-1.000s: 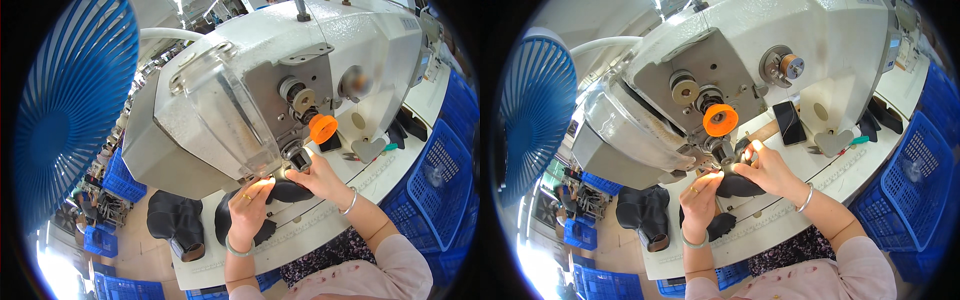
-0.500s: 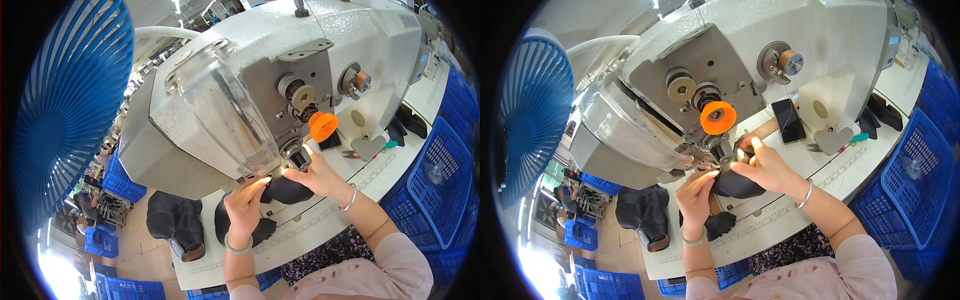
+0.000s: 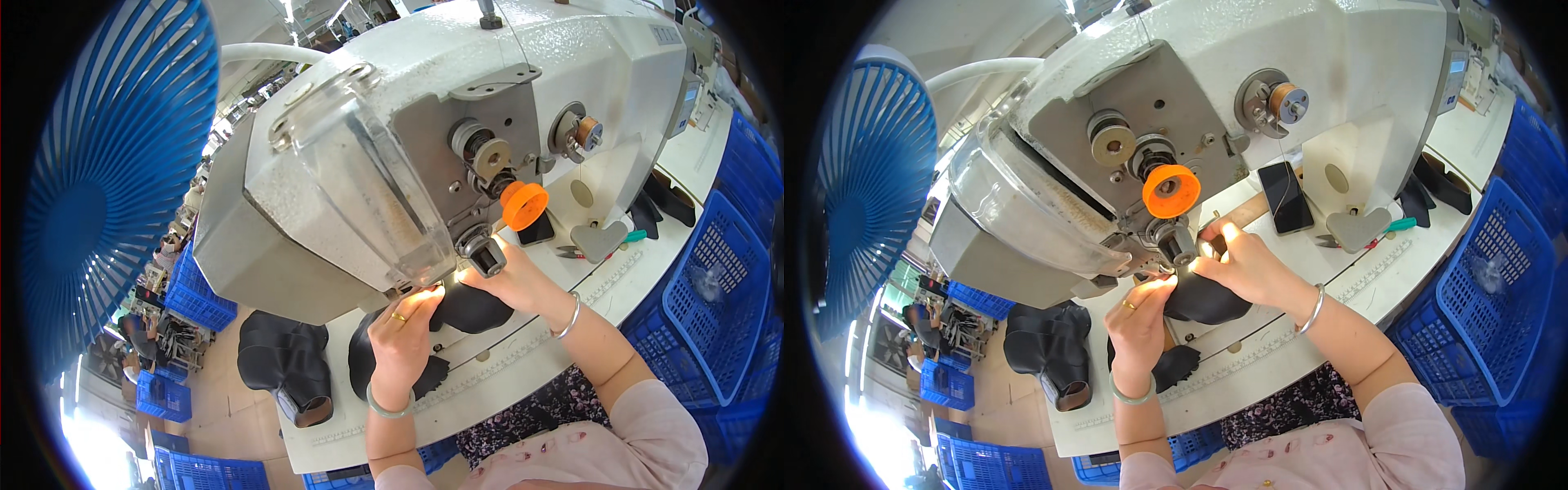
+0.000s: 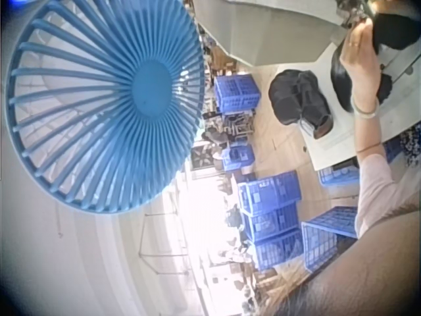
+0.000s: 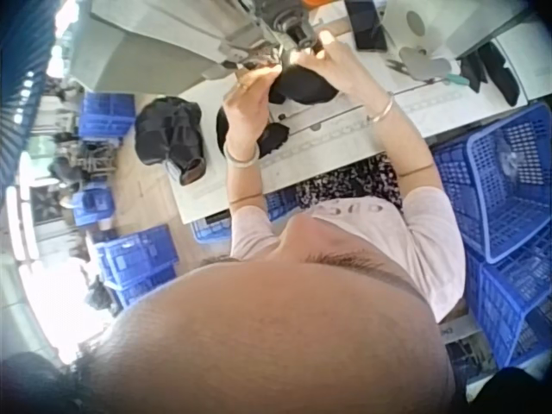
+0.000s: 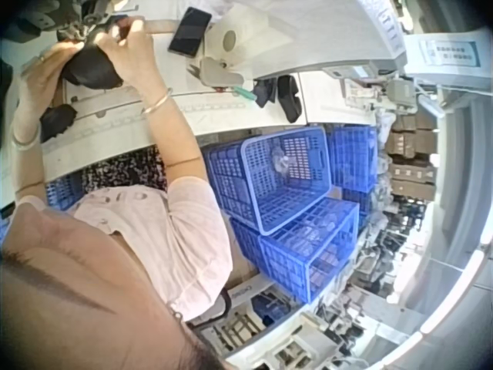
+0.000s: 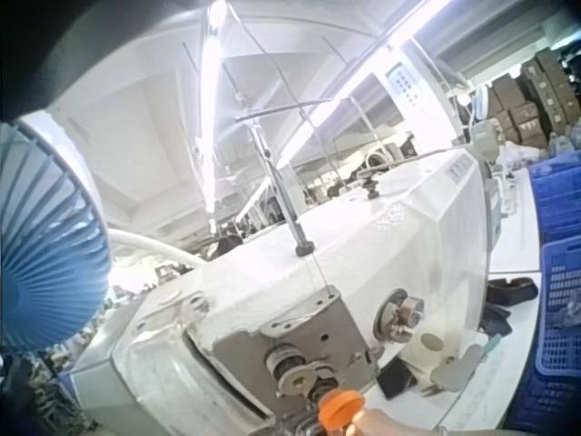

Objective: Operating a specialized industrial sewing or skiving machine to process leather shoe upper components.

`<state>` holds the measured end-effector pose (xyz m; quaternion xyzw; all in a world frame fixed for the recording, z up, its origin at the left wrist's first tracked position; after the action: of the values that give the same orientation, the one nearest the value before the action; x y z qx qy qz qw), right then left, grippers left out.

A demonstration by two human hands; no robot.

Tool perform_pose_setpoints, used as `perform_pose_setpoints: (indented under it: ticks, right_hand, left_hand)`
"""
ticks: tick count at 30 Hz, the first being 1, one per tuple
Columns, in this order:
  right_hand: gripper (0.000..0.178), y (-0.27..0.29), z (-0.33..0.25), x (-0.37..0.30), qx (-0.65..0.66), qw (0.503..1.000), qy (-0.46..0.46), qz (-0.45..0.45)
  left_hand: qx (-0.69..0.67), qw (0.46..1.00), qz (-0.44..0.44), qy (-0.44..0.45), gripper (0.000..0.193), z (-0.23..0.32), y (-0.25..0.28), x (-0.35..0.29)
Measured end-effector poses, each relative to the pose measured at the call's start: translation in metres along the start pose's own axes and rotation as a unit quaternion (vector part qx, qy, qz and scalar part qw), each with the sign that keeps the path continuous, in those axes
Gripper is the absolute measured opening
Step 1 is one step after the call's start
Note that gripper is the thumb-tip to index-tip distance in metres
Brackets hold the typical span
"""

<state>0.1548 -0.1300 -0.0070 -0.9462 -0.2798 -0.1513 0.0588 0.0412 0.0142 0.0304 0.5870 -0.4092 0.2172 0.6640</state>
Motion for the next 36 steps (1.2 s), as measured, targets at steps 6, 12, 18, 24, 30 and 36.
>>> perform_pose_setpoints:
  ticks: [6, 12, 18, 24, 30, 36]
  right_hand:
    - [0.052, 0.004, -0.011, 0.006, -0.054, 0.998, -0.024, -0.032]
    - [0.050, 0.002, -0.022, 0.004, -0.108, 0.990, -0.042, -0.079]
    - [0.044, 0.007, -0.029, 0.015, -0.113, 0.987, -0.028, -0.107]
    - [0.037, 0.008, -0.037, 0.021, -0.133, 0.984, -0.024, -0.117]
    - [0.031, 0.008, -0.044, 0.027, -0.139, 0.982, -0.052, -0.121]
    - [0.027, 0.011, -0.046, 0.032, -0.137, 0.983, -0.049, -0.109]
  left_hand:
    - [0.028, 1.000, 0.012, -0.003, 0.031, -0.003, -0.003, -0.003]
    - [-0.057, 0.998, 0.028, -0.001, 0.032, -0.013, -0.007, -0.011]
    - [-0.006, 1.000, 0.003, -0.028, 0.031, -0.008, -0.005, -0.002]
    - [0.016, 0.999, 0.020, -0.033, 0.029, -0.003, -0.003, -0.003]
    - [0.021, 0.999, 0.028, -0.040, 0.028, -0.004, 0.000, -0.002]
    - [0.041, 0.997, 0.039, -0.043, 0.028, -0.002, -0.003, -0.003]
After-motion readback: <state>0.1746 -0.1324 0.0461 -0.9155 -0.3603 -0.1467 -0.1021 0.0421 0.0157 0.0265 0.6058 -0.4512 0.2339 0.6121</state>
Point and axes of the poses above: each hand's wrist, its own x-axis towards the middle knuckle, its own y-axis out of the back of the hand, z = x × y, the point moved 4 cm from there along x, towards the middle knuckle, and after that the axes turned 15 degrees about x, right-handed, at the moved point
